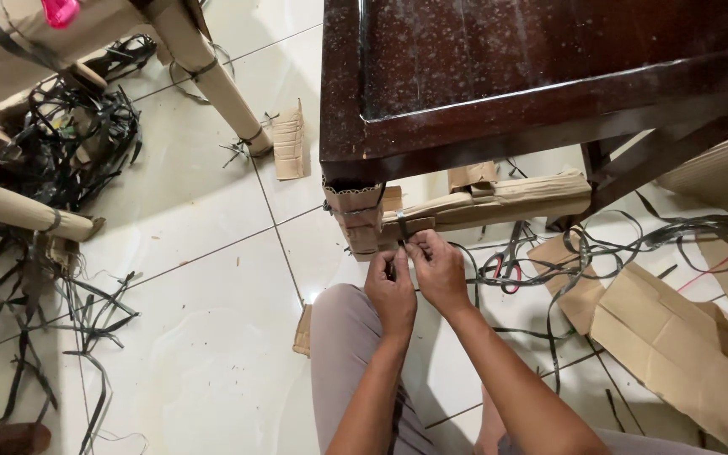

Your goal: Wrapping a furniture leg with cardboard and securing it with plastic straps

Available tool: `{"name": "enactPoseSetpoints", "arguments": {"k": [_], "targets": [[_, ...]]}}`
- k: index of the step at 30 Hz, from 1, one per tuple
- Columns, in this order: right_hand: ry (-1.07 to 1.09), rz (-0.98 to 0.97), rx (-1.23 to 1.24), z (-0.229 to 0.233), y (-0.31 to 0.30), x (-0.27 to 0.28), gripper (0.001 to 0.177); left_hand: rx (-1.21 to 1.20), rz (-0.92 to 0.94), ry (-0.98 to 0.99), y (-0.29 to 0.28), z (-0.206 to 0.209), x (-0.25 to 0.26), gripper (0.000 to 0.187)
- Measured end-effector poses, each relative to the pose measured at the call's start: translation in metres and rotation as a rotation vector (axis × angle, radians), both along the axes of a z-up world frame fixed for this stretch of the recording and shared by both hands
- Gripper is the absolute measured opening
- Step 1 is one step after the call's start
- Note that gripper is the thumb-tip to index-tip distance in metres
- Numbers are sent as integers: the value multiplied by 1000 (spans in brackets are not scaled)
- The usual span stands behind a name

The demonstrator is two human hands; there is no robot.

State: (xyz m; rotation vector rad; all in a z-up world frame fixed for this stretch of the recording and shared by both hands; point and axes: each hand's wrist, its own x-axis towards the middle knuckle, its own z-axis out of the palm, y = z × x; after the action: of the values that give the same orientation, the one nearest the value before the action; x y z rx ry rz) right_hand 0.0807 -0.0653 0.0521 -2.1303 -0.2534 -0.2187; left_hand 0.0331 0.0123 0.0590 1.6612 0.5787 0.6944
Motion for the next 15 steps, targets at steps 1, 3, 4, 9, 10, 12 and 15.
{"name": "enactPoseSetpoints", "arguments": {"k": [1,3,4,9,10,12,15], "targets": [[-4,-4,4,1,0,-1,6,4,-4,-4,0,0,0,18],[17,-5,60,2,0,-2,6,73,1,-15,-1,0,-1,18],[12,-8,65,2,-1,-2,6,78,-1,-20,-2,2,-2,18],[176,-25,44,5,-10,1,12,93,-19,-4,-8,17,-12,14],[168,-29,48,11,-9,1,12,97,-23,-13,-8,16,-13,14],[351,-43,76,22,-8,0,13,57,-43,22,-10,14,-16,11],[438,-40,49,28,-9,3,15,99,-60,41,-9,6,-17,10]]}}
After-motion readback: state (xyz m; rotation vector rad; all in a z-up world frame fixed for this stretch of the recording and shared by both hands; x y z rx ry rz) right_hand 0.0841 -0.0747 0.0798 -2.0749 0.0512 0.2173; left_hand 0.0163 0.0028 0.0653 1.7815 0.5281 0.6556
